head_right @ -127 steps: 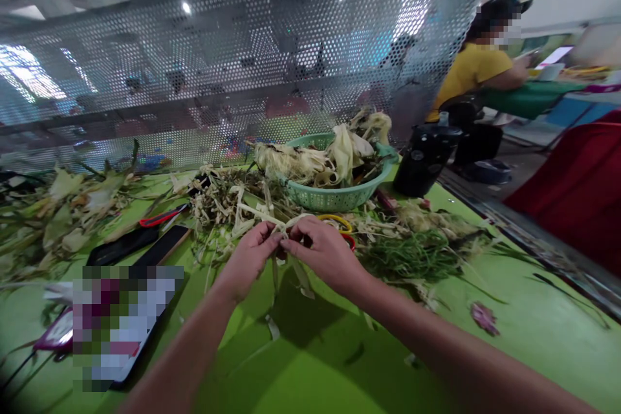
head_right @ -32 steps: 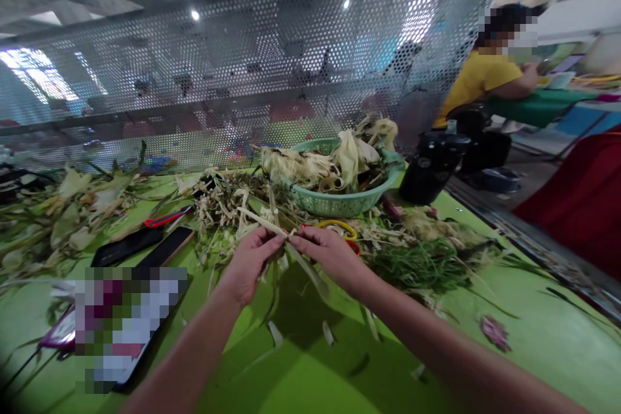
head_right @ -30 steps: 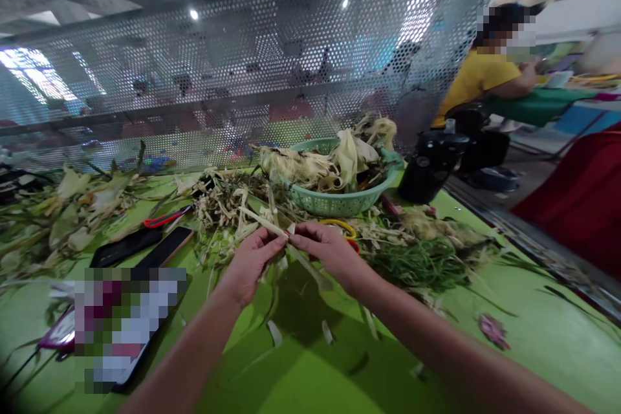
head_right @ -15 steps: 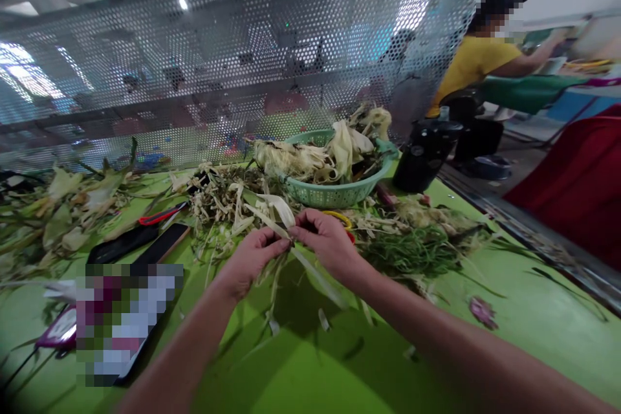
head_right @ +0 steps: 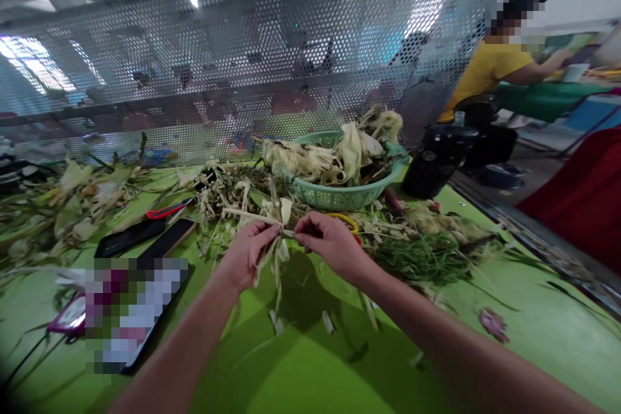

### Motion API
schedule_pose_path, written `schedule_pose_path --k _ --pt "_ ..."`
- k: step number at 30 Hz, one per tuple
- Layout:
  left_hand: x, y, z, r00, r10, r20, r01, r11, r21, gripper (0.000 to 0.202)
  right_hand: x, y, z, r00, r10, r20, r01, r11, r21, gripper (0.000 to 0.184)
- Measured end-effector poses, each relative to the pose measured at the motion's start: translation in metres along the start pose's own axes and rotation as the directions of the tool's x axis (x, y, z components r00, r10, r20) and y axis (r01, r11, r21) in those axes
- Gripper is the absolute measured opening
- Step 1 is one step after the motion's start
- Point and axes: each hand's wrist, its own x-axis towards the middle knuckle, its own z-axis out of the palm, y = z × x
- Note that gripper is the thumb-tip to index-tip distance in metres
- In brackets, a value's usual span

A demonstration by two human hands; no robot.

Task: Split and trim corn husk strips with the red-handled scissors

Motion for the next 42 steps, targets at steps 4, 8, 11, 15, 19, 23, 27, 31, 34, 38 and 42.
schedule_pose_path --k 4,8,11,15,19,23,27,31,34,38,42 --pt "-0.001 0.005 0.000 1.000 0.018 -0.001 -0.018 0.997 0.080 0.023 0.002 0.004 -0.004 0.989 -0.144 -0.033 0.130 0.955 -0.266 0.013" --pt "-0.002 0.005 0.002 1.000 -0.020 0.010 0.020 1.000 0.014 0.026 -0.004 -0.011 -0.004 0.905 -0.424 -0.043 0.350 0.796 -0.494 0.010" --pt "-0.001 0.003 0.002 1.000 -0.021 0.018 0.021 1.000 -0.015 0.025 -0.010 -0.021 0.001 0.859 -0.507 0.071 0.468 0.719 -0.513 0.011" --pt "-0.001 0.001 0.002 1.000 0.003 0.007 -0.002 0.995 -0.099 0.022 -0.014 -0.017 0.009 0.813 -0.548 0.196 0.543 0.594 -0.593 0.018" --pt "-0.004 0.002 0.006 1.000 -0.007 0.004 0.008 0.990 -0.141 0.021 -0.017 -0.007 0.015 0.779 -0.551 0.298 0.568 0.422 -0.706 0.034" --pt "-0.006 0.000 0.008 1.000 -0.013 0.028 0.016 0.992 -0.129 0.025 -0.019 -0.004 0.019 0.741 -0.547 0.390 0.607 0.298 -0.737 0.029" --pt "-0.006 -0.002 0.007 0.998 0.008 0.055 -0.004 0.998 -0.070 0.029 -0.021 -0.007 0.020 0.677 -0.608 0.415 0.648 0.226 -0.727 0.019" --pt "-0.006 -0.003 0.007 0.998 0.062 0.034 -0.061 0.998 -0.012 0.024 -0.023 -0.008 0.019 0.606 -0.677 0.418 0.693 0.191 -0.695 0.019" --pt "-0.006 -0.004 0.008 0.994 0.108 0.000 -0.108 0.993 0.038 0.021 -0.023 -0.007 0.019 0.571 -0.705 0.420 0.710 0.168 -0.684 0.019" --pt "-0.005 -0.005 0.009 0.996 0.090 -0.028 -0.089 0.995 0.035 0.023 -0.023 -0.008 0.020 0.596 -0.630 0.498 0.712 0.128 -0.690 0.021" --pt "-0.003 -0.005 0.008 0.999 0.036 0.001 -0.036 0.999 0.008 0.025 -0.024 -0.013 0.019 0.627 -0.548 0.554 0.708 0.102 -0.699 0.014"
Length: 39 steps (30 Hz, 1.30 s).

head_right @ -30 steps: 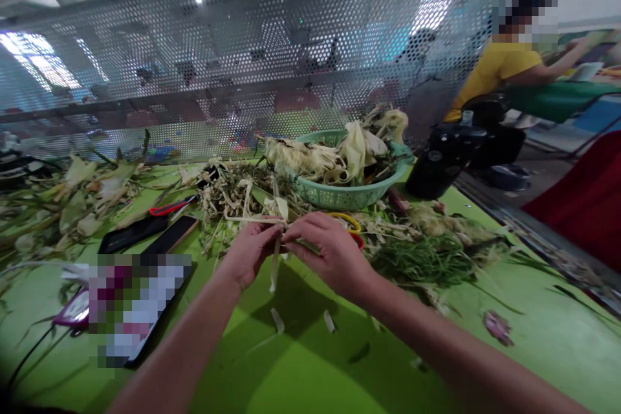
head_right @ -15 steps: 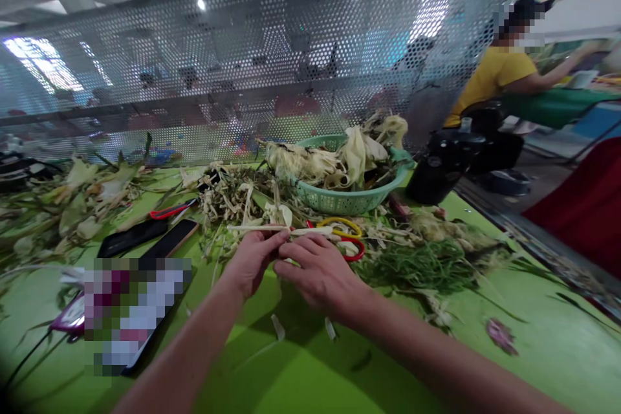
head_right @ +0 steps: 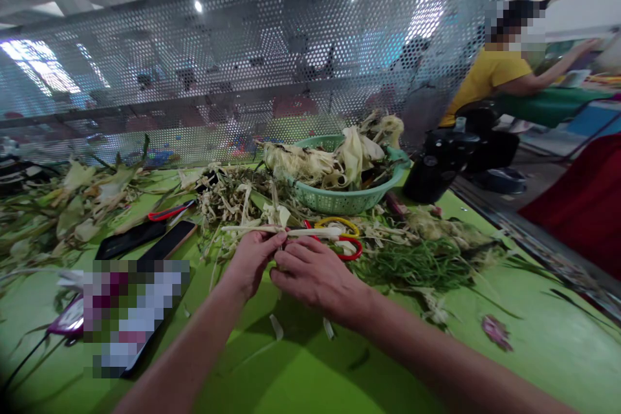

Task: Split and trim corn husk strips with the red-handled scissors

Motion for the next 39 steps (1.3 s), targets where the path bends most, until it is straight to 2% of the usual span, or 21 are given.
schedule_pose_path --k 7,10,13,15,17,19,21,24,27,31,36,37,39 --pt "0.001 -0.002 -0.002 1.000 -0.015 -0.012 0.015 1.000 0.015 0.026 0.003 -0.005 0.000 0.999 -0.025 0.042 0.026 1.000 -0.008 0.012" --pt "0.000 -0.001 -0.001 1.000 0.010 -0.003 -0.010 1.000 0.026 0.025 0.001 -0.004 0.000 0.999 -0.004 -0.038 0.005 1.000 0.031 0.014" --pt "-0.001 0.000 -0.001 0.999 0.054 0.003 -0.055 0.997 0.061 0.026 -0.001 0.001 -0.005 0.980 0.104 -0.170 -0.079 0.986 0.145 0.016" --pt "-0.001 0.000 -0.002 0.995 0.087 0.050 -0.092 0.991 0.099 0.025 -0.002 0.006 -0.009 0.943 0.239 -0.230 -0.183 0.954 0.239 0.012" --pt "-0.001 0.000 -0.002 0.987 0.095 0.133 -0.110 0.988 0.112 0.025 -0.001 0.013 -0.012 0.883 0.400 -0.244 -0.311 0.890 0.333 0.007" --pt "-0.002 0.002 -0.001 0.980 0.067 0.188 -0.085 0.992 0.093 0.025 -0.001 0.019 -0.013 0.802 0.550 -0.231 -0.419 0.795 0.439 0.005" --pt "-0.003 0.003 0.000 0.979 0.021 0.201 -0.035 0.997 0.065 0.024 -0.001 0.024 -0.010 0.717 0.677 -0.165 -0.492 0.659 0.569 0.006" --pt "-0.006 0.006 0.004 0.977 -0.025 0.212 0.019 0.999 0.032 0.024 -0.002 0.027 -0.004 0.625 0.778 -0.053 -0.526 0.471 0.708 0.010" --pt "-0.009 0.007 0.007 0.979 -0.033 0.203 0.028 0.999 0.023 0.026 -0.003 0.027 0.000 0.589 0.807 -0.037 -0.530 0.421 0.736 0.012" --pt "-0.007 0.006 0.007 0.986 0.015 0.167 -0.029 0.996 0.079 0.027 -0.002 0.026 -0.001 0.585 0.811 -0.002 -0.538 0.389 0.748 0.014" --pt "-0.002 0.002 -0.001 0.999 -0.007 -0.033 0.010 0.997 0.081 0.022 -0.004 0.030 0.001 0.615 0.776 0.141 -0.484 0.230 0.844 0.024" --pt "-0.001 0.002 -0.002 0.998 -0.011 -0.068 0.015 0.998 0.060 0.021 -0.005 0.032 0.002 0.627 0.764 0.152 -0.484 0.229 0.845 0.025" --pt "0.000 0.003 -0.004 0.994 -0.020 -0.107 0.021 1.000 0.009 0.020 -0.007 0.035 0.004 0.667 0.732 0.139 -0.505 0.306 0.807 0.030"
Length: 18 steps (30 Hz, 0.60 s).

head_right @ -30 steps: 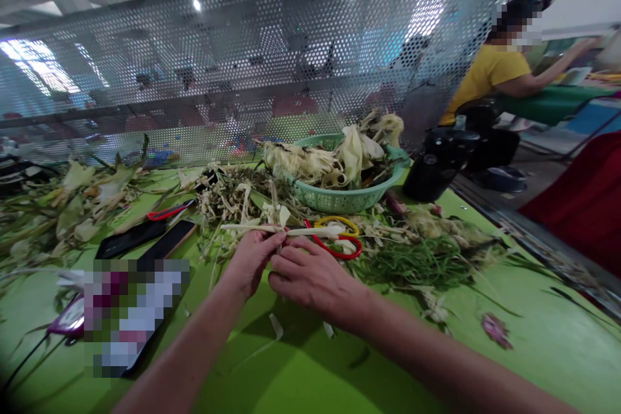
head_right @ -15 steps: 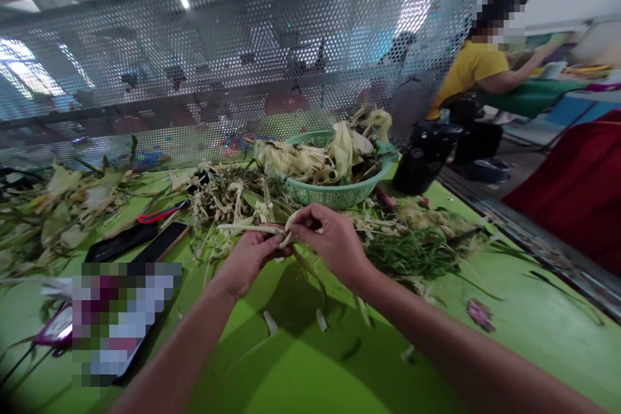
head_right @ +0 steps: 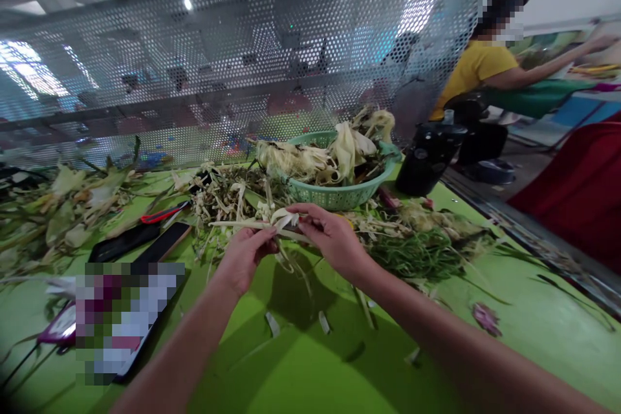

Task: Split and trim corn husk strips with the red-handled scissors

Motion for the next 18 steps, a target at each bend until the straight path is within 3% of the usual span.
schedule_pose_path --k 3,5,10,14,18 --pt "0.0012 0.0003 -0.0011 1.000 -0.011 -0.008 0.011 0.998 -0.063 0.021 0.0011 0.0017 -0.0039 0.988 -0.149 0.048 0.156 0.963 -0.219 0.043" --pt "0.0022 -0.0005 -0.0013 1.000 -0.005 0.003 0.005 0.996 -0.086 0.021 0.0007 -0.0001 -0.0067 0.958 -0.277 0.078 0.286 0.885 -0.367 0.046" --pt "0.0014 -0.0013 0.0006 0.996 0.023 0.087 -0.020 0.999 -0.043 0.023 -0.0010 -0.0067 -0.0106 0.872 -0.473 0.128 0.460 0.698 -0.549 0.024" --pt "-0.0034 0.0002 0.0051 0.987 0.045 0.155 -0.062 0.992 0.109 0.023 0.0004 -0.0068 -0.0109 0.864 -0.486 0.130 0.471 0.691 -0.548 0.013" --pt "-0.0065 -0.0015 0.0080 0.960 0.137 0.245 -0.207 0.935 0.289 0.011 0.0012 -0.0043 -0.0071 0.893 -0.445 0.071 0.425 0.778 -0.463 0.006"
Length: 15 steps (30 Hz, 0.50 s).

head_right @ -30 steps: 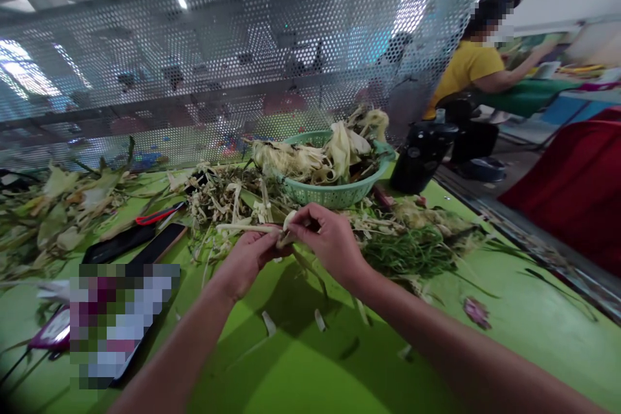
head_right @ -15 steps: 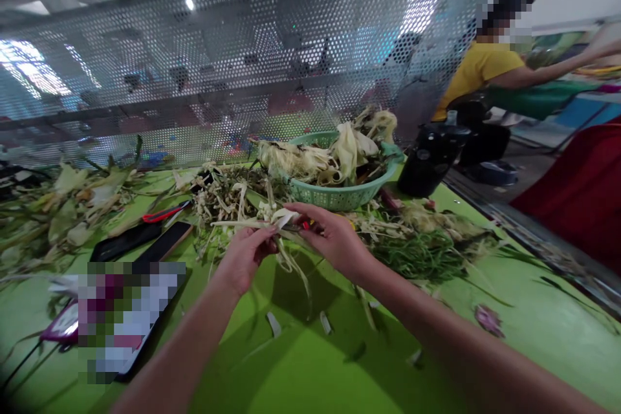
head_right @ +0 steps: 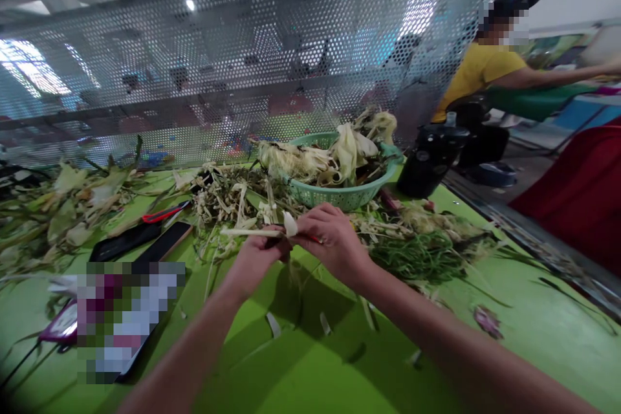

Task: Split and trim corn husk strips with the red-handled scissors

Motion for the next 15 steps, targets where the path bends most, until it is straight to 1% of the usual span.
schedule_pose_path --k 2,4,6,9,12,15 --pt "-0.001 -0.001 0.001 1.000 0.028 0.008 -0.028 0.997 0.066 0.010 -0.001 -0.001 0.003 0.995 0.087 -0.038 -0.086 0.996 0.031 0.008" --pt "-0.001 -0.002 0.002 0.999 0.031 0.023 -0.033 0.996 0.083 0.011 -0.002 -0.003 0.006 0.984 0.165 -0.073 -0.163 0.986 0.037 0.012" --pt "-0.001 -0.002 0.003 0.999 0.016 0.047 -0.020 0.997 0.073 0.011 -0.003 -0.005 0.009 0.973 0.208 -0.095 -0.206 0.978 0.032 0.015" --pt "0.000 -0.003 0.004 0.998 0.002 0.071 -0.006 0.998 0.061 0.015 -0.004 -0.007 0.010 0.966 0.240 -0.095 -0.238 0.971 0.036 0.016" --pt "0.000 -0.004 0.005 0.999 0.026 0.039 -0.028 0.998 0.059 0.019 -0.006 -0.009 0.012 0.956 0.278 -0.090 -0.272 0.959 0.078 0.011" --pt "0.000 -0.005 0.004 0.999 0.003 -0.047 -0.002 1.000 0.022 0.019 -0.006 -0.013 0.014 0.929 0.359 -0.091 -0.335 0.919 0.207 0.008"
